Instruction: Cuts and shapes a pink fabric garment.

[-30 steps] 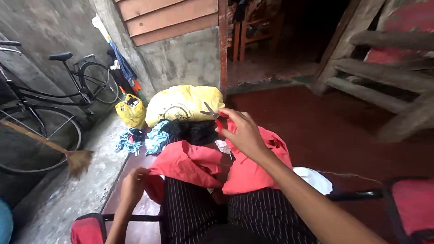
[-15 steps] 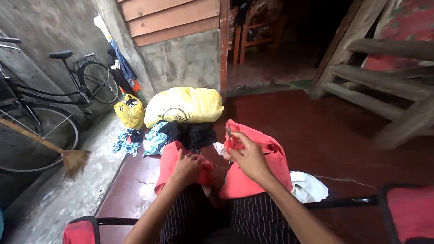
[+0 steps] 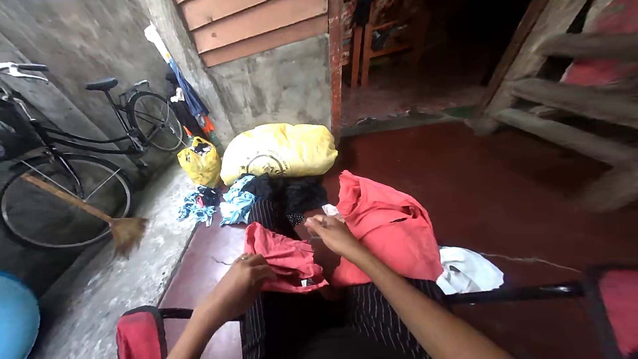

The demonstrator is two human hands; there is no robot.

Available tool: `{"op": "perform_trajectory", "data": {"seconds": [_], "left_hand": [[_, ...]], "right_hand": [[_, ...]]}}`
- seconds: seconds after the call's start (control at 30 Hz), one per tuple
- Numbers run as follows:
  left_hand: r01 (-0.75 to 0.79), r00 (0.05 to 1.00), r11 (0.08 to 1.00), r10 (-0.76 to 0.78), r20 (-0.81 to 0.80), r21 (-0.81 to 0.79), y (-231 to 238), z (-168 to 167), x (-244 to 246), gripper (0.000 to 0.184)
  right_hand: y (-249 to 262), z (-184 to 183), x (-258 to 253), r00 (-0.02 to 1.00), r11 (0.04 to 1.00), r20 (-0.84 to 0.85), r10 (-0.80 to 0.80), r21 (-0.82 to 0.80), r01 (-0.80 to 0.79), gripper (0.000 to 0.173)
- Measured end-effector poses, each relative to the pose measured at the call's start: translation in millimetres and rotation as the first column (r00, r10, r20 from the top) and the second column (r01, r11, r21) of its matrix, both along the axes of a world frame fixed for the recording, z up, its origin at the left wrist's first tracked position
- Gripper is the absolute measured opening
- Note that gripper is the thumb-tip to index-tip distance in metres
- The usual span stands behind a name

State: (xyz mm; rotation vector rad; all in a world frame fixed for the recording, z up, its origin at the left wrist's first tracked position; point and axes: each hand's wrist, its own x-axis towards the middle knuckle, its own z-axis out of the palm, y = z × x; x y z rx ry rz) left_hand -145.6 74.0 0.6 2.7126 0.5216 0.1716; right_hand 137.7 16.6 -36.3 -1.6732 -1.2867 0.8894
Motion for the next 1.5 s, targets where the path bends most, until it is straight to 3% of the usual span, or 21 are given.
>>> {"op": "perform_trajectory", "data": {"seconds": [0.13, 0.27, 0.37, 0.43, 0.5, 0.63, 0.7, 0.77, 0.9, 1.0, 1.1, 1.2, 1.33, 1.43, 1.5], "left_hand": [[-0.096, 0.993, 0.978, 0.081, 0.087, 0.184, -40.7, -26.2, 8.6, 0.029], [-0.159, 0.977, 0.918, 0.093, 0.193, 0.363, -69.3, -57.7, 30.6, 0.032], [-0.134, 0.981, 0.926, 0.075, 0.176, 0.353, -72.9, -58.5, 30.7, 0.018], [-0.082, 0.992, 0.976, 0.060, 0.110, 0.203, -65.9, -42.0, 17.0, 0.021], [-0.063, 0.995, 0.994, 0.055, 0.085, 0.094, -59.0, -25.3, -0.3, 0.020], [-0.063, 0.994, 0.998, 0.062, 0.095, 0.011, -63.7, -12.8, -24.3, 0.017], [-0.062, 0.993, 0.998, 0.061, 0.104, 0.014, -70.6, -18.3, -27.7, 0.015], [-0.097, 0.987, 0.995, 0.094, 0.129, 0.023, -77.9, -23.7, -27.7, 0.015], [-0.170, 0.968, 0.985, 0.162, 0.193, 0.028, -89.3, -31.4, -31.4, 0.017], [-0.194, 0.957, 0.980, 0.201, 0.211, -0.054, -95.2, -38.0, -34.3, 0.018], [-0.220, 0.942, 0.972, 0.233, 0.241, -0.080, -100.9, -44.3, -31.5, 0.018], [-0.251, 0.941, 0.968, 0.247, 0.231, -0.009, -103.9, -52.1, -28.6, 0.021], [-0.222, 0.956, 0.975, 0.217, 0.198, 0.002, -98.8, -48.9, -37.2, 0.019], [-0.186, 0.967, 0.983, 0.182, 0.179, 0.004, -82.1, -32.8, -50.7, 0.010], [-0.219, 0.964, 0.972, 0.204, 0.169, 0.080, -63.5, -16.4, -63.1, 0.008]], "right_hand": [[17.1, -27.9, -18.0, 0.966, 0.941, -0.184, 0.182, -0.254, -0.226, 0.059], [23.6, -18.1, -25.1, 0.926, 0.968, -0.340, 0.165, -0.124, -0.218, 0.030], [33.8, 14.8, -13.4, 0.966, 0.968, 0.053, 0.251, -0.034, -0.250, 0.021], [41.2, 39.9, -6.0, 0.906, 0.952, 0.293, 0.307, -0.079, -0.297, 0.018], [47.6, 50.5, -3.1, 0.870, 0.959, 0.403, 0.284, -0.106, -0.264, 0.019], [49.7, 33.7, -11.9, 0.865, 0.923, 0.326, 0.382, -0.180, -0.340, 0.053], [40.3, 25.9, -30.3, 0.828, 0.871, 0.273, 0.489, -0.206, -0.446, 0.055], [32.6, 26.9, -47.0, 0.796, 0.842, 0.274, 0.540, -0.204, -0.500, 0.044], [32.0, 34.6, -58.9, 0.826, 0.919, 0.417, 0.379, -0.068, -0.388, 0.018], [38.8, 40.4, -55.9, 0.789, 0.913, 0.467, 0.398, -0.124, -0.388, 0.024], [35.8, 35.5, -67.8, 0.745, 0.884, 0.478, 0.465, -0.210, -0.418, 0.041], [30.8, 27.2, -83.5, 0.733, 0.906, 0.541, 0.412, -0.160, -0.391, 0.027], [33.5, 32.3, -88.1, 0.759, 0.934, 0.573, 0.310, -0.036, -0.355, 0.021], [43.4, 43.6, -76.9, 0.825, 0.951, 0.511, 0.240, 0.046, -0.305, 0.018], [53.6, 55.0, -65.7, 0.912, 0.969, 0.364, 0.188, 0.086, -0.233, 0.023]]}}
